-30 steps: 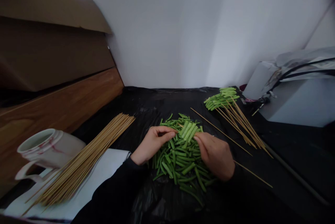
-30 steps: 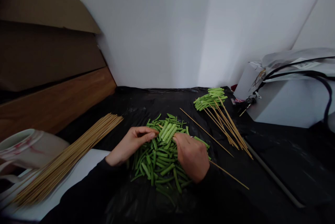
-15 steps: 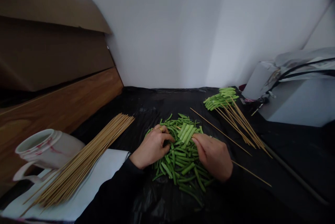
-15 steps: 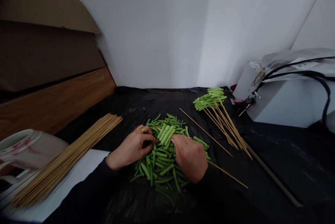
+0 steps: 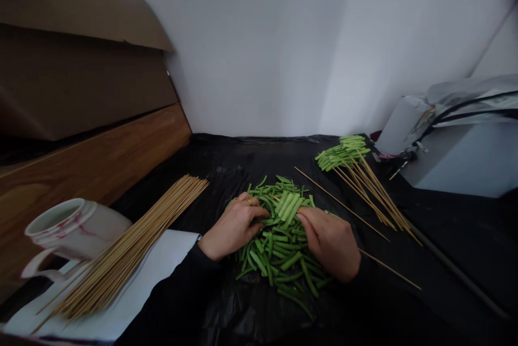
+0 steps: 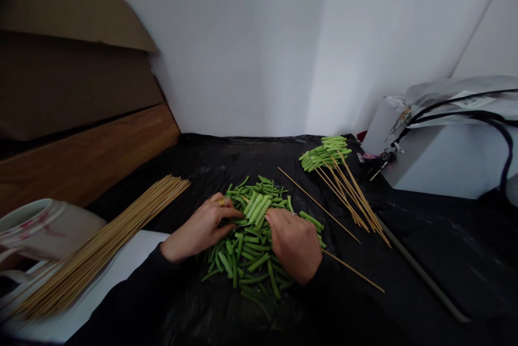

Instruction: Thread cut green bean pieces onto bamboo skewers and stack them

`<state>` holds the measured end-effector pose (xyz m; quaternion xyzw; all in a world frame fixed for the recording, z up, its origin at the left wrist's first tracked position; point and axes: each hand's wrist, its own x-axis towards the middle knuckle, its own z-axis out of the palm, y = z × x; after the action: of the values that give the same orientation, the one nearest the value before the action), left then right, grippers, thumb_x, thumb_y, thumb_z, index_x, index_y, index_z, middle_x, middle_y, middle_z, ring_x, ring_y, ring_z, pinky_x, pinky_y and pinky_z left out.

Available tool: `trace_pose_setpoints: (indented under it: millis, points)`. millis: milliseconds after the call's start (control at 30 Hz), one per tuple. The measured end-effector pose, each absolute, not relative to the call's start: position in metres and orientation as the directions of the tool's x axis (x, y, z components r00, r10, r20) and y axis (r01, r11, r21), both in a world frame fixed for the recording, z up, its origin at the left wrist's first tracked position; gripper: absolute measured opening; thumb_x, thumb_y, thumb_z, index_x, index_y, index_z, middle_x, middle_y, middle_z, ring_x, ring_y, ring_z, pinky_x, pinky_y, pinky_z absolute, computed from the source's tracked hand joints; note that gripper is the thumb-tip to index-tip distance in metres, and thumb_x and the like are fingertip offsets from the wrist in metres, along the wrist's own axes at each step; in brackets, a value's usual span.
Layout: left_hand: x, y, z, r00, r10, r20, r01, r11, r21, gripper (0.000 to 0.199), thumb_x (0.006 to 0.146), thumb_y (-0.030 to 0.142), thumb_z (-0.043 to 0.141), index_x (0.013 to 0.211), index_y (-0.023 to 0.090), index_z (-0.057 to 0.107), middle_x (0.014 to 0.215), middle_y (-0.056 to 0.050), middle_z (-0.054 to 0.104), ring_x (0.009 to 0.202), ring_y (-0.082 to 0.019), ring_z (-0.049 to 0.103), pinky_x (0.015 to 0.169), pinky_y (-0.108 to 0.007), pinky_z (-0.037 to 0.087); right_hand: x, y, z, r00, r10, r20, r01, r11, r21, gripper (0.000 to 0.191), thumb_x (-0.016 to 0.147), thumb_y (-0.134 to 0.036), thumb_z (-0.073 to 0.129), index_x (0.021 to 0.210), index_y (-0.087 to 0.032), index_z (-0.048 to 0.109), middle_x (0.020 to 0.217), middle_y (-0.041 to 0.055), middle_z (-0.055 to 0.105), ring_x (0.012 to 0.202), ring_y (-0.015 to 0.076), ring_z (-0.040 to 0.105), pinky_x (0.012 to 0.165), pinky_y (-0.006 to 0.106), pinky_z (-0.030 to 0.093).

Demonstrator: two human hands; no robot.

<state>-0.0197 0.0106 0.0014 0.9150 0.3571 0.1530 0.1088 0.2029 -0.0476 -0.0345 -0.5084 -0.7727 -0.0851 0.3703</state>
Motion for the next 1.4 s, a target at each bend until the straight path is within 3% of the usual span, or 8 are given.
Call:
trace_pose_setpoints:
  millis: [133,333,433,533,667,800,1400]
  points:
    - [-0.019,0.013,-0.002,0.666,0.708,0.235,0.619,-0.7,0.355,0.015,0.082,0.016,0.06,0.088,0.022,0.072,0.086,-0.005,0.063,0.089,-0.021,0.052,0.08,-0.033,0.04,0.203,-0.048,-0.035,-0.207,0.719,0.663,0.85,0.468,-0.243,0.024,0.096,-0.021,0.04,0.094,-0.016,0.063,0.082,0.0034,0.068,0.074,0.0139,0.063,0.07,0.025,0.04]
    - [-0.015,0.016,-0.002,0.375,0.868,0.324,0.551,-0.49,0.676,0.013,0.082,0.019,0.061,0.089,0.021,0.071,0.092,-0.004,0.07,0.09,-0.02,0.061,0.083,-0.032,0.043,0.203,-0.048,-0.034,-0.218,0.711,0.669,0.835,0.491,-0.249,0.023,0.096,-0.02,0.04,0.094,-0.017,0.063,0.083,0.004,0.068,0.078,0.0145,0.063,0.073,0.025,0.04]
    - [-0.012,0.015,-0.001,0.246,0.942,0.229,0.381,-0.311,0.871,0.016,0.077,0.024,0.067,0.091,0.018,0.073,0.089,-0.005,0.073,0.083,-0.02,0.064,0.078,-0.03,0.046,0.202,-0.049,-0.034,-0.219,0.715,0.664,0.835,0.489,-0.251,0.023,0.096,-0.02,0.04,0.093,-0.017,0.063,0.082,0.0034,0.067,0.075,0.0145,0.062,0.072,0.026,0.04]
    - [-0.009,0.013,-0.002,0.271,0.962,0.045,0.124,-0.081,0.989,0.026,0.073,0.026,0.072,0.098,0.017,0.073,0.094,-0.007,0.074,0.08,-0.018,0.065,0.077,-0.029,0.047,0.201,-0.05,-0.034,-0.225,0.717,0.66,0.833,0.492,-0.251,0.023,0.095,-0.02,0.04,0.091,-0.018,0.063,0.08,0.0026,0.067,0.073,0.0143,0.062,0.07,0.026,0.039]
    - [-0.008,0.012,-0.005,0.328,0.939,-0.102,-0.126,0.151,0.98,0.032,0.07,0.025,0.076,0.101,0.017,0.073,0.099,-0.008,0.074,0.078,-0.013,0.064,0.079,-0.026,0.046,0.2,-0.05,-0.034,-0.228,0.723,0.652,0.832,0.493,-0.255,0.023,0.096,-0.02,0.04,0.089,-0.018,0.062,0.078,0.0018,0.066,0.07,0.0138,0.061,0.068,0.026,0.037]
    - [-0.007,0.013,-0.007,0.31,0.937,-0.163,-0.25,0.246,0.937,0.03,0.066,0.022,0.081,0.094,0.016,0.074,0.093,-0.006,0.074,0.082,-0.011,0.064,0.08,-0.024,0.046,0.199,-0.049,-0.034,-0.238,0.72,0.651,0.839,0.49,-0.235,0.023,0.096,-0.02,0.04,0.09,-0.018,0.062,0.077,0.0017,0.066,0.068,0.0138,0.06,0.067,0.026,0.037]
    - [-0.008,0.011,-0.006,0.314,0.938,-0.146,-0.252,0.23,0.94,0.03,0.067,0.022,0.08,0.096,0.016,0.073,0.089,-0.005,0.072,0.081,-0.012,0.064,0.076,-0.023,0.046,0.199,-0.049,-0.035,-0.252,0.721,0.645,0.831,0.503,-0.237,0.023,0.095,-0.018,0.04,0.093,-0.017,0.063,0.081,0.0028,0.067,0.071,0.014,0.06,0.068,0.026,0.037]
